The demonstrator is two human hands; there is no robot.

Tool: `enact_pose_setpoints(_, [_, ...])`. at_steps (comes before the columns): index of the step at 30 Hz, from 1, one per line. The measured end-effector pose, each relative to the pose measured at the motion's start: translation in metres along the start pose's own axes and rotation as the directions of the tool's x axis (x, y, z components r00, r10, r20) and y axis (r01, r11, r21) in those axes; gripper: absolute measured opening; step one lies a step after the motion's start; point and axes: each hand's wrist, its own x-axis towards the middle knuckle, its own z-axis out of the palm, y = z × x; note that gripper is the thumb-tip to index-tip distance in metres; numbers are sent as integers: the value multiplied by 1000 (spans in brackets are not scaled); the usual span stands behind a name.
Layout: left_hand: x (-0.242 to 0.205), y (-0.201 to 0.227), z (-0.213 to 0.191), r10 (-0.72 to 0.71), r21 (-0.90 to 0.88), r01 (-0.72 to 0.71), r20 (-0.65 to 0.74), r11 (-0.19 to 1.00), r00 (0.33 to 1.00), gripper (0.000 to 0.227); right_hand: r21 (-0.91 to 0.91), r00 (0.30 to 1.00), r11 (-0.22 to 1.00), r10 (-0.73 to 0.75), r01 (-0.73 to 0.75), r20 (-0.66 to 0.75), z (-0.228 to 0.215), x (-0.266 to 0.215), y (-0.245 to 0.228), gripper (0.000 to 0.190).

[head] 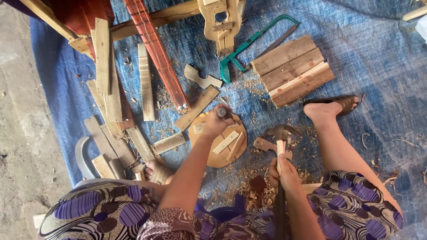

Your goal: Using a hammer and chisel to carve and shape a wooden component for a musical instrument.

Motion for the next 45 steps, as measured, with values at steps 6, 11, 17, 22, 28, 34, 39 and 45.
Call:
enact_pose_setpoints(6, [4,3,-3,53,92,-61,84,994,995,39,-19,999,1000,-1,2,35,1,-1,-1,45])
enact_pose_setpoints(11, [7,19,2,-16,161,-14,184,987,983,43,-38,1000,999,10,-10,14,5,-3,-2,44])
enact_pose_setpoints(17, [7,16,7,-32,258,-16,181,966,983,40,1,996,996,-84,84,14,-7,10,20,50])
enact_pose_setpoints(22, [1,11,13,15,244,-64,199,968,980,40,-78,992,990,-114,119,61,12,-7,1,53])
enact_pose_setpoints(28, [-1,17,22,197,160,-240,249,957,948,41,-293,921,879,-320,376,223,76,-85,-90,35])
enact_pose_setpoints(34, [0,16,29,223,55,-245,259,968,940,38,-392,579,434,-693,811,431,140,-143,-151,73])
enact_pose_setpoints(39, [3,20,26,151,232,-214,261,949,953,48,-583,886,672,-280,456,370,79,-15,-45,40])
enact_pose_setpoints(45, [-1,7,30,274,231,-327,235,916,933,41,-368,844,761,-455,534,284,99,-102,-103,28])
